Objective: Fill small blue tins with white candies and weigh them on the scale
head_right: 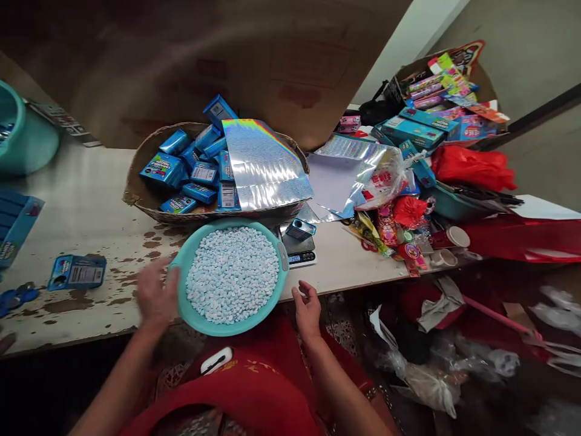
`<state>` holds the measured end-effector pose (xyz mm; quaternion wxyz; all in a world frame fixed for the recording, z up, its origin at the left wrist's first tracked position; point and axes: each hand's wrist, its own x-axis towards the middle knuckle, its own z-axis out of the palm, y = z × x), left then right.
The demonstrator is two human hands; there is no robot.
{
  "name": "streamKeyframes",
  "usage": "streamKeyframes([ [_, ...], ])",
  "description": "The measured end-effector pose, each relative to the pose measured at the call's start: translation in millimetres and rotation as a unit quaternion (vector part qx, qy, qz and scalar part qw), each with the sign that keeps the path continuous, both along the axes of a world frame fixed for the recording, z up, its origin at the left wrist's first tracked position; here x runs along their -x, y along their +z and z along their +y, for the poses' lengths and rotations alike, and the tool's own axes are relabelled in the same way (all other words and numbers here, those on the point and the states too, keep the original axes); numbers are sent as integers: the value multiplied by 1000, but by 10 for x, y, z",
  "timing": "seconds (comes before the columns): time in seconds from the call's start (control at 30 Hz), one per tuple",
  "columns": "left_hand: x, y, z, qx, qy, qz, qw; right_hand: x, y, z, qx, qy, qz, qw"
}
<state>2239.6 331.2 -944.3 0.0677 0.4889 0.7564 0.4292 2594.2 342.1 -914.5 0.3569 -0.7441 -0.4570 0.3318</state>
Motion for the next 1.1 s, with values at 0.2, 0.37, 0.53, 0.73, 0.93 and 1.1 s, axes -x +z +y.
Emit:
streamKeyframes([
  [0.2,-1330,214,445,57,-387,90,916,-198,-14,-15,4,-20,7,1000],
  [0.37,-1282,99,712,110,-354,134,919,-306,34,349,-24,-24,12,999],
  [0.53,-1113,5,868,119,-194,-161,960,-281,103,1229,-109,28,-27,993],
  [0.73,-951,173,865,107,-17,-468,877,-187,295,1866,-98,121,2,988],
  [0.93,-861,379,909,95,59,-769,629,133,771,1436,-140,186,13,972],
  [1.1,-875,867,965,51,41,-805,589,573,909,1097,-130,293,-9,947],
])
